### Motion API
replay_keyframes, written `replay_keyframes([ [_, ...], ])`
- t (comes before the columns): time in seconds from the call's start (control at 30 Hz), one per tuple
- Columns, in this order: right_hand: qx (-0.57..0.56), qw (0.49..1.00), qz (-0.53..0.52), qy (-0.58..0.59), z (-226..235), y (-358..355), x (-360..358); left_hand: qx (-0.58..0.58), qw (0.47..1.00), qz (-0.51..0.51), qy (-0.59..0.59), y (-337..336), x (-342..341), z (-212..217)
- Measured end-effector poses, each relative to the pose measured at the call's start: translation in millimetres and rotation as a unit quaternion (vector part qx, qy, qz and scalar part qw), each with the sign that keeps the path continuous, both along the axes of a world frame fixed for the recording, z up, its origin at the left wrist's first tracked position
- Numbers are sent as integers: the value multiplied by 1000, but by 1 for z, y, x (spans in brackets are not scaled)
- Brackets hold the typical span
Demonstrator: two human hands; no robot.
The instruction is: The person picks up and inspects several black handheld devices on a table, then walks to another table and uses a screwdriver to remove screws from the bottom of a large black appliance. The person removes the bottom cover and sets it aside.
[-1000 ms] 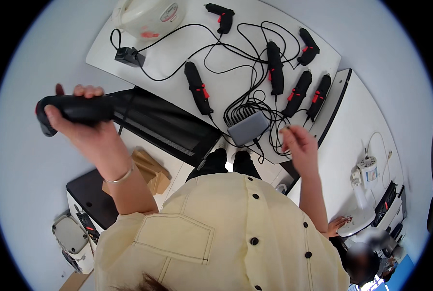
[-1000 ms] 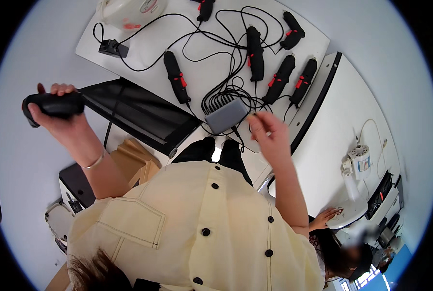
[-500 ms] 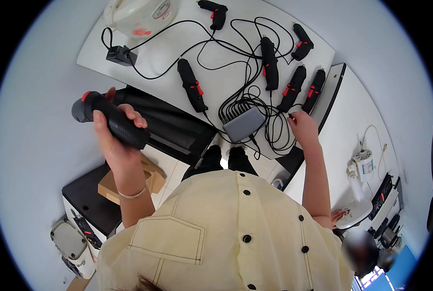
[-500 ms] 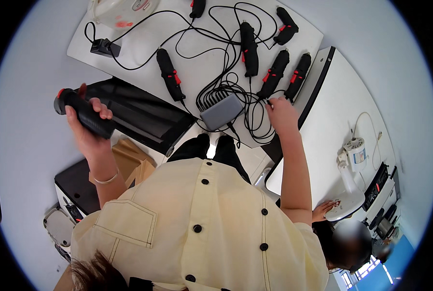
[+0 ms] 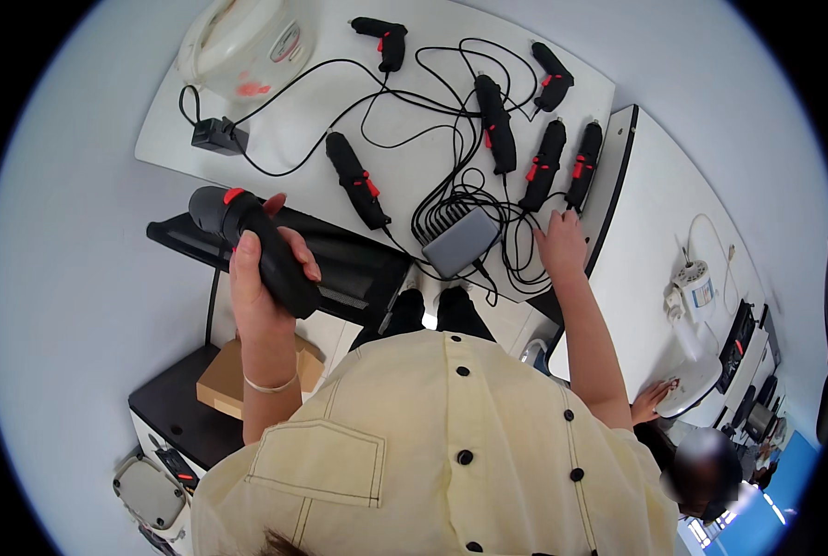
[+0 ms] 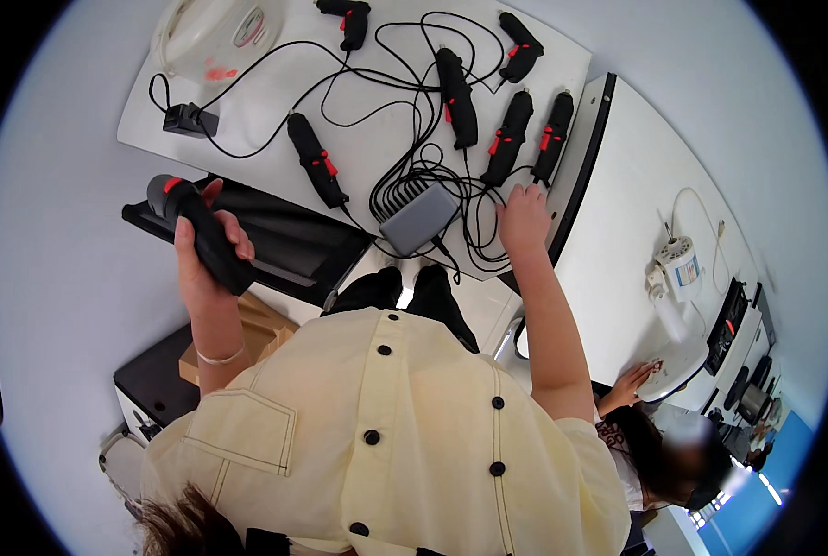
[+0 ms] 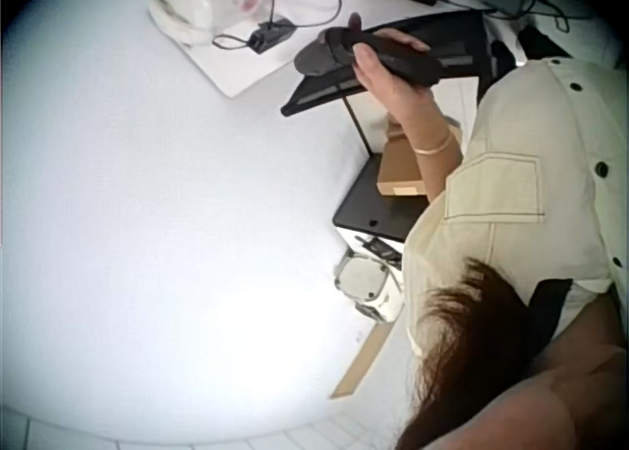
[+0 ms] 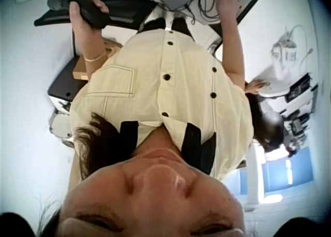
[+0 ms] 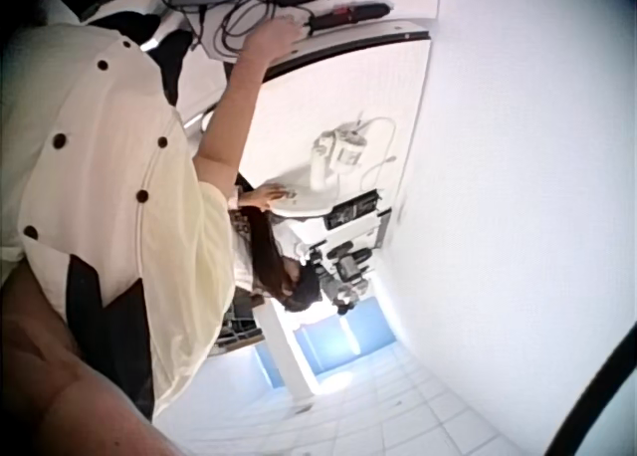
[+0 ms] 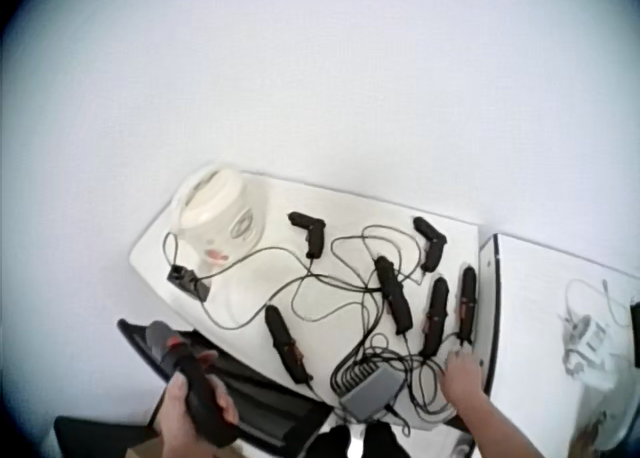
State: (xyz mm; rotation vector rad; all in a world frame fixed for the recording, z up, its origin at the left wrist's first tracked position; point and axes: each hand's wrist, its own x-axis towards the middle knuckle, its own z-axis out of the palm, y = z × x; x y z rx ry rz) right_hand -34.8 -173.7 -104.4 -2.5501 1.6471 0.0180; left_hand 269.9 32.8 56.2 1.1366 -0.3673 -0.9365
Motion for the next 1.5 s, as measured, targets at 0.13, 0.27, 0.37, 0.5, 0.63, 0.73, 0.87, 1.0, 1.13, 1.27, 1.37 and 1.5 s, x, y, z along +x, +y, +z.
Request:
replay_keyframes([
  [0.13, -57, 997, 30, -34, -9, 3, -10, 3, 1000, -6, 16, -1, 2, -3],
  [0.27, -74, 996, 13, -57, -17, 9, -15, 30, 999, -27, 11, -2, 4, -5],
  [0.37, -71, 996, 5, -59, -16, 13, -13, 48, 997, -59, 7, -1, 1, 0],
  [0.5, -93, 980, 0, -175, -4, 28, 6, 80, 987, -138, -10, 2, 5, 4],
  [0.63, 211, 885, -74, -408, 50, 67, 51, 170, 959, -214, -77, -8, 1, 4],
  [0.73, 467, 692, -90, -544, 91, 103, 72, 181, 921, -308, -155, -24, -16, 3],
  [0.87, 592, 532, -103, -596, 125, 128, 86, 168, 841, -431, -281, -36, -43, -9],
  [1.0, 574, 452, -157, -665, 130, 143, 80, 103, 804, -459, -364, -37, -72, -11],
  [1.13, 495, 423, -183, -737, 127, 163, 57, 57, 759, -530, -373, -32, -91, -14],
  [1.27, 418, 447, -175, -771, 119, 189, 33, 61, 718, -600, -348, -20, -115, -7],
  [1.37, 325, 518, -201, -765, 119, 220, 1, 45, 677, -638, -364, -7, -134, -12],
  [1.5, 176, 615, -264, -722, 113, 283, -50, 2, 627, -670, -397, 15, -160, -43],
])
